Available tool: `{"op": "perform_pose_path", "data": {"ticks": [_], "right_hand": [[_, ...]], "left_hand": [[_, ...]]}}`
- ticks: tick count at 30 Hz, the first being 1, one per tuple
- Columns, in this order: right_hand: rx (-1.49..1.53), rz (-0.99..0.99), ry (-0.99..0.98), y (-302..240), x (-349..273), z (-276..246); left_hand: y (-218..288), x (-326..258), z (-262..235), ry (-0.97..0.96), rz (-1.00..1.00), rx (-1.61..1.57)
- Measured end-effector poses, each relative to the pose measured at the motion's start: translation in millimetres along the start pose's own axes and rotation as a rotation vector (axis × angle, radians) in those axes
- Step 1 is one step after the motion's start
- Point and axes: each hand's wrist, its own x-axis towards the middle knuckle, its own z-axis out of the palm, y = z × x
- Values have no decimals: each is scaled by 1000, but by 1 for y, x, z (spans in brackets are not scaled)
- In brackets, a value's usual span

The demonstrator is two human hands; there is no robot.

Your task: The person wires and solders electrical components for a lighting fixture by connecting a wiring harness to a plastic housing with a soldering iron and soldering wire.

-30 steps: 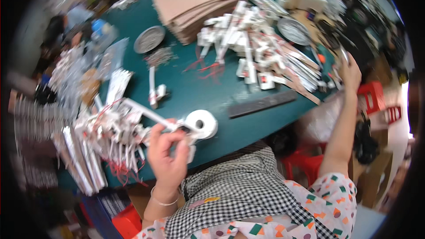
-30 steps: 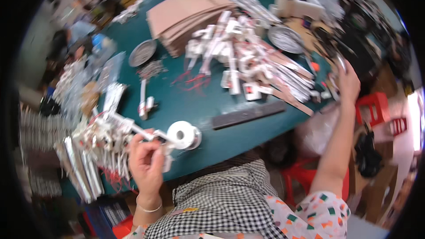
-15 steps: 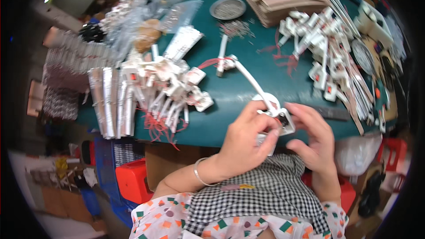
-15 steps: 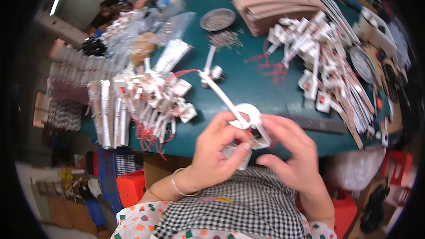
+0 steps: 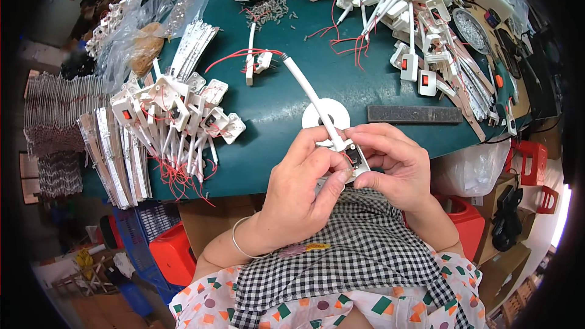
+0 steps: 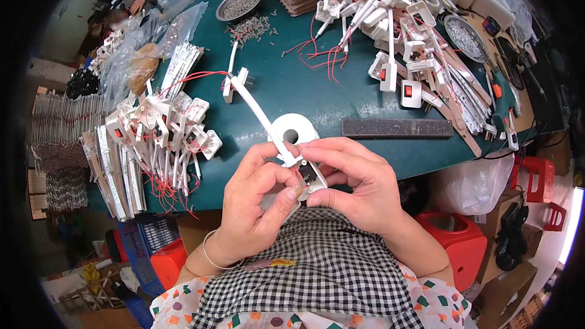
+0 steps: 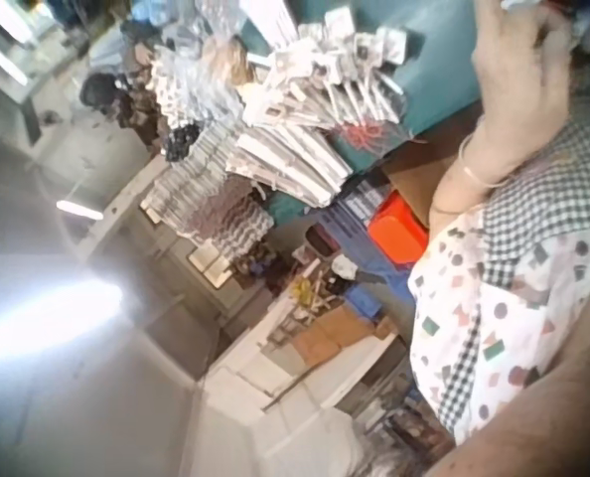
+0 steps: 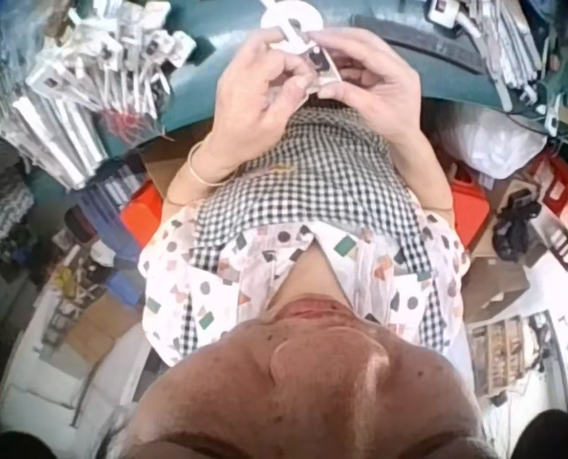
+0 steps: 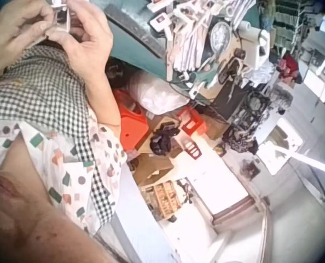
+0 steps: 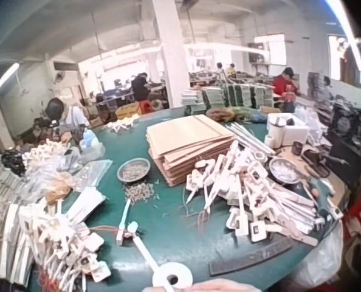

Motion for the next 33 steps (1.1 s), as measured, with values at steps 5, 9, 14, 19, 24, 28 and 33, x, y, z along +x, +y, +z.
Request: {"op": "perform_pose_path", "data": {"ticks": [5, 9, 14, 19, 24, 28, 33], "right_hand": [[39, 20, 18, 1, -2, -1], [25, -2, 29, 2, -2, -1], [25, -33, 41, 1, -3, -2], [70, -29, 25, -1, -3, -3], [156, -3, 44, -2, -2, 0], [205, 32, 85, -4, -2, 1], [297, 90, 149, -5, -4, 0]], "left_hand": [[0, 2, -2, -38, -6, -3], [-1, 5, -4, -119, 26, 35], [-1, 6, -2, -111, 29, 32], [0, 7, -2, -111, -15, 2], [-5, 9, -4, -132, -1, -45], [-5, 7, -7, -157, -46, -86], [-3, 3, -6, -182, -169, -179]]}}
